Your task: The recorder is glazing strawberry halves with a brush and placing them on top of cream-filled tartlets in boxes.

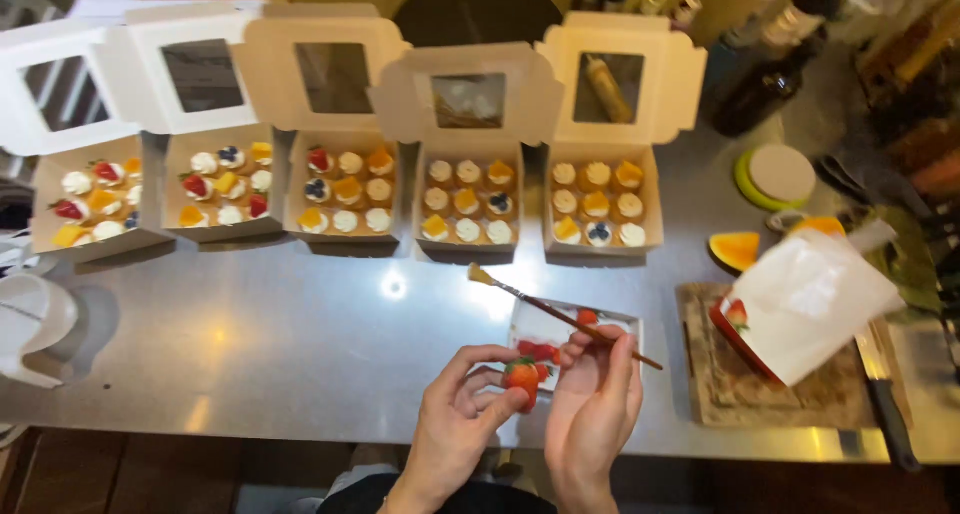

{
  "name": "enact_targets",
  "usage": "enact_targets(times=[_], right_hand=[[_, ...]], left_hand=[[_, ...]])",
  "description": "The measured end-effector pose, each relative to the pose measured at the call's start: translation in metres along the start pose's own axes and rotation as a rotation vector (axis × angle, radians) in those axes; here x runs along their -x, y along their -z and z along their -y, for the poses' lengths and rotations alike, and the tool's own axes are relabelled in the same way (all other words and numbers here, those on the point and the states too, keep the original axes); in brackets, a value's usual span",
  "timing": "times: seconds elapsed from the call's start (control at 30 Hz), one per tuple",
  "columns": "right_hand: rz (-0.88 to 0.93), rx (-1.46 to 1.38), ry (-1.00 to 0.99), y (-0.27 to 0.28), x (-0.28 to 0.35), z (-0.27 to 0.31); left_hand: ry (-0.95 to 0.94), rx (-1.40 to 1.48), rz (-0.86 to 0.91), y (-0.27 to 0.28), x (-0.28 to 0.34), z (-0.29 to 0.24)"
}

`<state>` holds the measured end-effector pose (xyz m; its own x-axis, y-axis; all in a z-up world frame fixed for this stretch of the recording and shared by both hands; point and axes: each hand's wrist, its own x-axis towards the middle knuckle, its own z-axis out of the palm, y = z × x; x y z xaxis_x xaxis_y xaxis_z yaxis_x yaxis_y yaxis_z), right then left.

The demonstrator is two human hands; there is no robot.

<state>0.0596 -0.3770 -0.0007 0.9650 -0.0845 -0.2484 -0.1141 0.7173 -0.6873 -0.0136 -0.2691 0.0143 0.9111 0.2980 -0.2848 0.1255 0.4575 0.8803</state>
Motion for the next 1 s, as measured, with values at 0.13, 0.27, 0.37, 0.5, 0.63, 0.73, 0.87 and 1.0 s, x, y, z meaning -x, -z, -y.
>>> enact_targets(times=[0.13,0.27,0.37,0.5,0.63,0.73,0.87,1.0], right_hand=[[0.051,0.014,-0.102,-0.051,0.030,-0.040],[0.144,0.088,-0.101,-0.109,0.067,-0.086],[0.208,0.058,-0.118,-0.151,0.094,-0.133],[0.386,0.049,-0.135,-0.212,0.145,-0.198],[0.572,0.065,-0.212,-0.264,0.200,-0.269],[0.717,0.116,-0.319,-0.295,0.233,-0.326],[0.945,0.443,-0.197,-0.332,0.231,-0.428],[1.247,1.134,0.159,-0.345,0.216,-0.528]], left_hand=[[-0.174,0.089,-0.093,0.047,0.003,-0.011],[-0.277,-0.125,-0.144,0.109,0.020,-0.057],[-0.407,-0.175,-0.118,0.177,0.032,-0.085],[-0.781,-0.227,-0.075,0.280,0.057,-0.105],[-0.935,-0.353,-0.248,0.369,0.089,-0.131],[-0.910,-0.535,-0.533,0.429,0.108,-0.142],[-0.625,0.043,-0.721,0.510,0.121,-0.115],[-0.468,0.652,-0.895,0.560,0.151,-0.115]])
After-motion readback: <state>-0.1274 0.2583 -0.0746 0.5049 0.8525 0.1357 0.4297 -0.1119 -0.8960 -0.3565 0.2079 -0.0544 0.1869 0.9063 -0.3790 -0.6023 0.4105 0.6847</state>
